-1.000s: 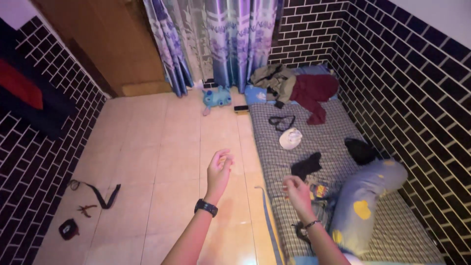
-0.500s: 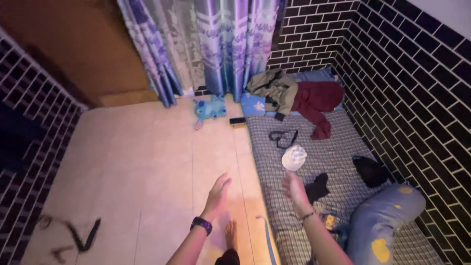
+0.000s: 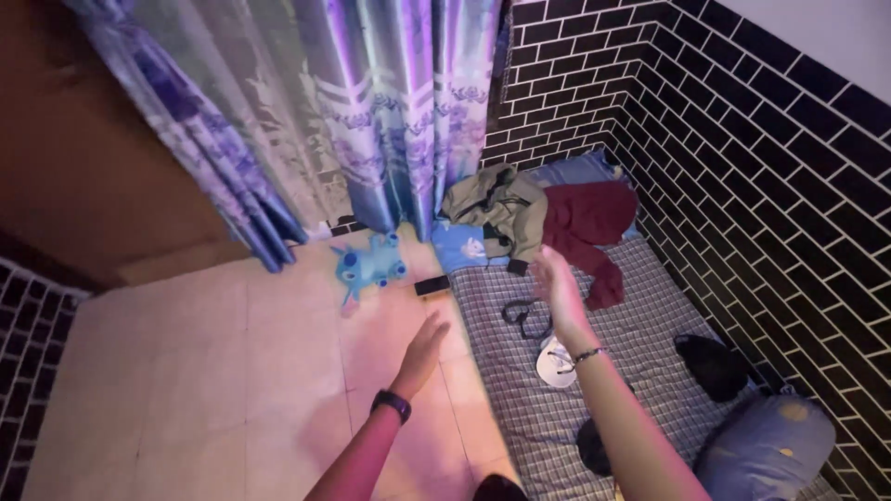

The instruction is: Hanging several pieces of clothing on hangers and then onto a clothing rack in a bedroom.

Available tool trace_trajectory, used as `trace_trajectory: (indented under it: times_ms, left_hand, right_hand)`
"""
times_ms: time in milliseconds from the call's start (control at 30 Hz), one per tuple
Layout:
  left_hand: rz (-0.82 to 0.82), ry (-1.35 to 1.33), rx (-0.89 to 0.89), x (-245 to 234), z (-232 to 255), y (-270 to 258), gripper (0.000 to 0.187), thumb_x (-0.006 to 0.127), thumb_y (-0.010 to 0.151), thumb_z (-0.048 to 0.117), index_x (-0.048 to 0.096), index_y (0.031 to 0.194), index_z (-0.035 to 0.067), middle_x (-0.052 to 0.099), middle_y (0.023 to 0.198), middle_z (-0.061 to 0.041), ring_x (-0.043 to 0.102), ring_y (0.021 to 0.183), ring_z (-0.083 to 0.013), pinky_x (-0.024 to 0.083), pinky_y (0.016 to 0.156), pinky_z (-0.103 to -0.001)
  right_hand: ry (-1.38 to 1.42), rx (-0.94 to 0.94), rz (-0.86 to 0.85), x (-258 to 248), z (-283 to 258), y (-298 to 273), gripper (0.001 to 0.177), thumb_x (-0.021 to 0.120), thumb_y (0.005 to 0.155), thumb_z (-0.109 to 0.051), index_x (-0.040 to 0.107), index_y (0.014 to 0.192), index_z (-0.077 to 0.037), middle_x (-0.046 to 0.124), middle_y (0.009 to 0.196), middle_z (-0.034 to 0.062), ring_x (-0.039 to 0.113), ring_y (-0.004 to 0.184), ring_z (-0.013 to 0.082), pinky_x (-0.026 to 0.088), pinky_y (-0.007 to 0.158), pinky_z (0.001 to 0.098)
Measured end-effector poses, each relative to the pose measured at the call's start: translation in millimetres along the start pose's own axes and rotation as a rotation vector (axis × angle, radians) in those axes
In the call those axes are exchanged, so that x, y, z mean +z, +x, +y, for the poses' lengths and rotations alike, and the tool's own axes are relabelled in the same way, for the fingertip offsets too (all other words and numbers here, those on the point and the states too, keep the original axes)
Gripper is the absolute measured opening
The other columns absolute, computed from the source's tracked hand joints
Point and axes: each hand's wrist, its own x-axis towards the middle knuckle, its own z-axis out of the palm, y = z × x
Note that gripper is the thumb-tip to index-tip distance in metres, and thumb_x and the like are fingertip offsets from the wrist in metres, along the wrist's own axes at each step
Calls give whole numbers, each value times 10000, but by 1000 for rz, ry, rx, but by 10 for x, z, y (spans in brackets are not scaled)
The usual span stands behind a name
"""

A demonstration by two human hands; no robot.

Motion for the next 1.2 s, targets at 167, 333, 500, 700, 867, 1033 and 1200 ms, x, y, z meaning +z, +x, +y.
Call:
trace_trajectory:
  times_ms: [167, 333, 500, 700, 867, 1033, 1200]
  left_hand:
    - [-72, -429, -100, -151, 1178, 1343, 738, 550, 962, 496, 380, 1570, 114, 558, 1467, -133, 503, 1361, -255, 395, 1097, -363]
    - [-37, -519, 121, -213, 1647, 2926, 695, 537, 990, 488, 419, 1548, 90, 547, 1479, -95, 519, 1354, -222, 436, 1073, -376]
    - [-33, -526, 147, -214, 1733, 4437, 653, 528, 1000, 463, 444, 1533, 96, 614, 1414, -110, 580, 1308, -225, 468, 1034, -356]
    - [-63, -449, -11, 46, 1157, 5338, 592, 527, 998, 434, 515, 1474, 83, 591, 1431, -59, 577, 1287, -188, 478, 992, -326]
    - [-131, -182, 0, 557, -577, 6093, 488, 555, 1016, 379, 621, 1355, 33, 674, 1348, -86, 621, 1244, -204, 475, 1016, -330]
    - [-196, -229, -109, 1152, -2062, 6753, 381, 599, 1011, 296, 662, 1254, 8, 728, 1235, -102, 688, 1164, -221, 506, 1026, -333]
    - [-128, 14, -124, 1630, -3156, 7220, 345, 630, 960, 271, 710, 1151, -5, 761, 1096, -162, 736, 1009, -283, 562, 881, -364]
  right_hand:
    - [-7, 138, 43, -390, 1402, 1119, 626, 514, 994, -546, 553, 1405, -76, 600, 1321, 75, 536, 1198, 228, 424, 982, 438]
    - [-16, 174, 122, -790, 2486, 1928, 468, 526, 958, -505, 674, 1250, -171, 693, 1145, -43, 617, 1011, 121, 479, 859, 259]
    - [-89, 403, 259, -1219, 3279, 2820, 433, 539, 1098, -466, 654, 1146, -51, 528, 969, 52, 476, 819, 198, 357, 633, 365]
    - [-58, 540, 344, -799, 2352, 3772, 334, 513, 926, -486, 614, 1110, -226, 632, 1011, -92, 572, 880, 87, 432, 701, 318]
    - [-80, 295, 255, -538, 2469, 5049, 446, 540, 984, -498, 639, 1218, -132, 619, 1071, 19, 570, 958, 161, 478, 759, 346]
    - [-22, 306, 277, -232, 3159, 6218, 427, 560, 917, -461, 653, 1216, -170, 697, 1111, 6, 669, 1046, 148, 530, 815, 354]
    - [6, 498, 247, -211, 4711, 7211, 394, 611, 890, -460, 607, 1211, -231, 673, 1079, -13, 645, 958, 182, 508, 759, 377]
